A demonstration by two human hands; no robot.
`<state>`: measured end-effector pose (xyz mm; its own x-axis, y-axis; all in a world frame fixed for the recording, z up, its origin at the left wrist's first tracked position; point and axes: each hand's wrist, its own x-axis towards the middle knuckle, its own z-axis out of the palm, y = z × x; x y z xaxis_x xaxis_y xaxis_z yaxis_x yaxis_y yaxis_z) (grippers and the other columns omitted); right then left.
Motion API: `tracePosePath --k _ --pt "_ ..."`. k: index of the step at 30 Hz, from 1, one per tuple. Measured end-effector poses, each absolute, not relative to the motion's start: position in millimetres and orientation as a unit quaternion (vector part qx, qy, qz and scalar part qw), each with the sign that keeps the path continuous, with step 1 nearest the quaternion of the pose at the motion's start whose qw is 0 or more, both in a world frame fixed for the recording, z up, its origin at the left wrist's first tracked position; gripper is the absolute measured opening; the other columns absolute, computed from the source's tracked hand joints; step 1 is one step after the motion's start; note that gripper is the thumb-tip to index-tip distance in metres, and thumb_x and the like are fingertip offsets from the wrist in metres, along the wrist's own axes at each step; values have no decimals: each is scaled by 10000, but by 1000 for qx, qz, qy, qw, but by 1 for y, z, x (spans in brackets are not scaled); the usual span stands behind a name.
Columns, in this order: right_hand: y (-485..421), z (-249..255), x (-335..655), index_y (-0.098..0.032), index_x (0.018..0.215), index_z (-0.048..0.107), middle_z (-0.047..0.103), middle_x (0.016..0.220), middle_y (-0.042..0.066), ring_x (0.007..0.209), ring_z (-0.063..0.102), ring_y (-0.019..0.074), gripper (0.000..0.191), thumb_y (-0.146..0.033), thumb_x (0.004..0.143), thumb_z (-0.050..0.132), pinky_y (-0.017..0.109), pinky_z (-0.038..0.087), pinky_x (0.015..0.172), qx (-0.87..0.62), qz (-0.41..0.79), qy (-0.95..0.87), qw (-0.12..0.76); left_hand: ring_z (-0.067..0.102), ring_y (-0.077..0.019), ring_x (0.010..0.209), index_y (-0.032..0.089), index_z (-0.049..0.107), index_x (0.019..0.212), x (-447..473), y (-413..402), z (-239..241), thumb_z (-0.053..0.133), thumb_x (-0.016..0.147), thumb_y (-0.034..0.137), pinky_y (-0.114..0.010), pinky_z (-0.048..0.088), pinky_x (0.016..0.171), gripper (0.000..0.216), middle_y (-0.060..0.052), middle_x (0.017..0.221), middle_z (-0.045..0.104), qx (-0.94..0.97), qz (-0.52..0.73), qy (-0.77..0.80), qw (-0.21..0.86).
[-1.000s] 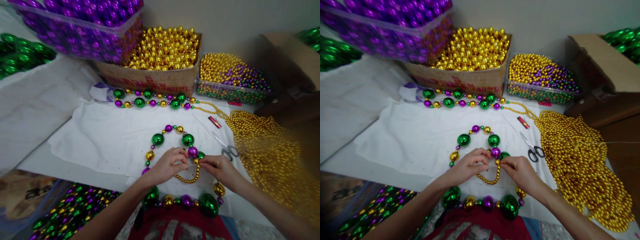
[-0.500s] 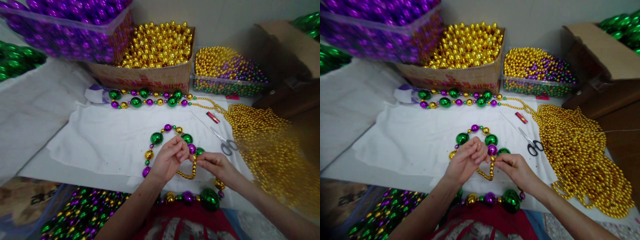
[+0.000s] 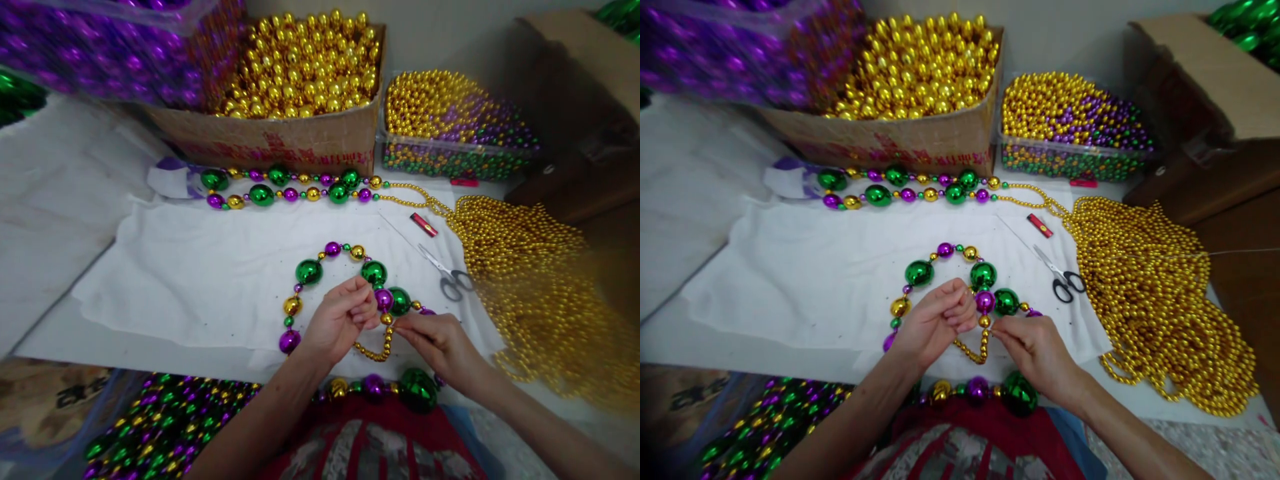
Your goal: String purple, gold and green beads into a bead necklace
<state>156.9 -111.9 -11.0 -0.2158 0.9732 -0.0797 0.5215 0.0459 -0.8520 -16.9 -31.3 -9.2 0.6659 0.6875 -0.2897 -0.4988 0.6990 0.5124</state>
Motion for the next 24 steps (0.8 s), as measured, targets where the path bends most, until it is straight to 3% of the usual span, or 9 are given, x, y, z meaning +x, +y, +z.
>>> tracePosePath --k 10,13,17,20,24 --pt "-115 -6 160 -176 860 698 648 724 28 648 569 159 267 -349 939 510 238 385 579 -573 490 -590 290 255 -61 483 162 447 659 -14 -34 -11 592 828 224 -213 321 513 231 69 542 290 241 318 232 887" --pt "-112 2 160 -174 878 715 542 566 -11 508 452 129 294 -451 856 618 232 304 475 -580 538 -537 290 324 -76 482 169 484 678 -19 -33 2 579 838 265 -239 344 538 209 58 522 361 332 310 227 862" --pt "-109 25 155 -179 857 713 449 519 -37 455 323 100 374 -540 762 689 229 221 431 -592 555 -510 284 512 -135 642 173 563 761 -34 -26 40 542 867 272 -254 353 571 147 -29 703 580 545 242 227 770" --pt "-110 38 150 -178 833 709 482 546 -23 469 350 101 355 -527 776 676 226 231 427 -619 520 -515 286 550 -169 711 185 597 765 -37 -20 73 520 872 210 -279 397 647 135 -37 722 589 701 196 185 660" --pt "-102 62 153 -184 760 691 536 559 -4 466 414 106 293 -466 819 636 218 273 404 -629 451 -550 314 550 -166 649 213 611 653 -30 -10 108 567 793 74 -313 428 796 203 -4 619 567 797 162 96 574"
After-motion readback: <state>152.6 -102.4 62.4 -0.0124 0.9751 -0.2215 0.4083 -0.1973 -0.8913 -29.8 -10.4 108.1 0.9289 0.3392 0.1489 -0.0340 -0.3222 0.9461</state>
